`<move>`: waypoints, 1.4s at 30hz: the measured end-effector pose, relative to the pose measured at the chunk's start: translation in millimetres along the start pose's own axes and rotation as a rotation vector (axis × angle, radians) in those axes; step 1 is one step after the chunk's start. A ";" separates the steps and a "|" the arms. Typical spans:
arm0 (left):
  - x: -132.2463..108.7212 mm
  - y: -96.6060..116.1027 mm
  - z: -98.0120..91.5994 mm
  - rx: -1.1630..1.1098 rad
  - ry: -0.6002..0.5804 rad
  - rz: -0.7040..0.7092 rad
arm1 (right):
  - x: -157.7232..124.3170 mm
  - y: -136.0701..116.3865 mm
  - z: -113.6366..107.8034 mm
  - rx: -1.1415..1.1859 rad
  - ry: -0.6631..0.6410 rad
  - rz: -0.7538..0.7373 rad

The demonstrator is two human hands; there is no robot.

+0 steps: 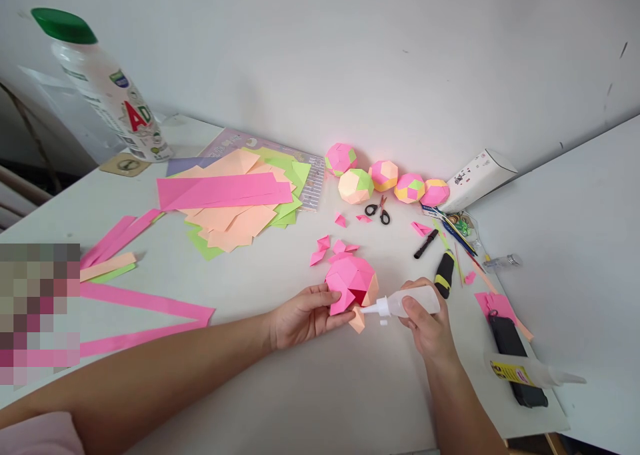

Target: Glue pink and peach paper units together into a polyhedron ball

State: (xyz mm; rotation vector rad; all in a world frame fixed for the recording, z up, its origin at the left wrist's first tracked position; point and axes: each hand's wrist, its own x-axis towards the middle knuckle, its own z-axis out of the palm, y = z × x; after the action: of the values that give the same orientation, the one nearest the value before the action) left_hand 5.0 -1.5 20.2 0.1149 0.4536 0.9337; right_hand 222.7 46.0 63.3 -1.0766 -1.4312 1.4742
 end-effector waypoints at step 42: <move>-0.2 -2.6 -2.7 0.070 -0.010 -0.034 | 8.6 0.3 -4.9 0.152 -0.142 0.210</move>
State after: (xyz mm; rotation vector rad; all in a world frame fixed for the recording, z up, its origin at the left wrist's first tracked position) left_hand 5.7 -3.5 17.1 0.1744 0.4778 0.8835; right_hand 224.6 55.7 62.6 -1.0704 -1.3071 1.8111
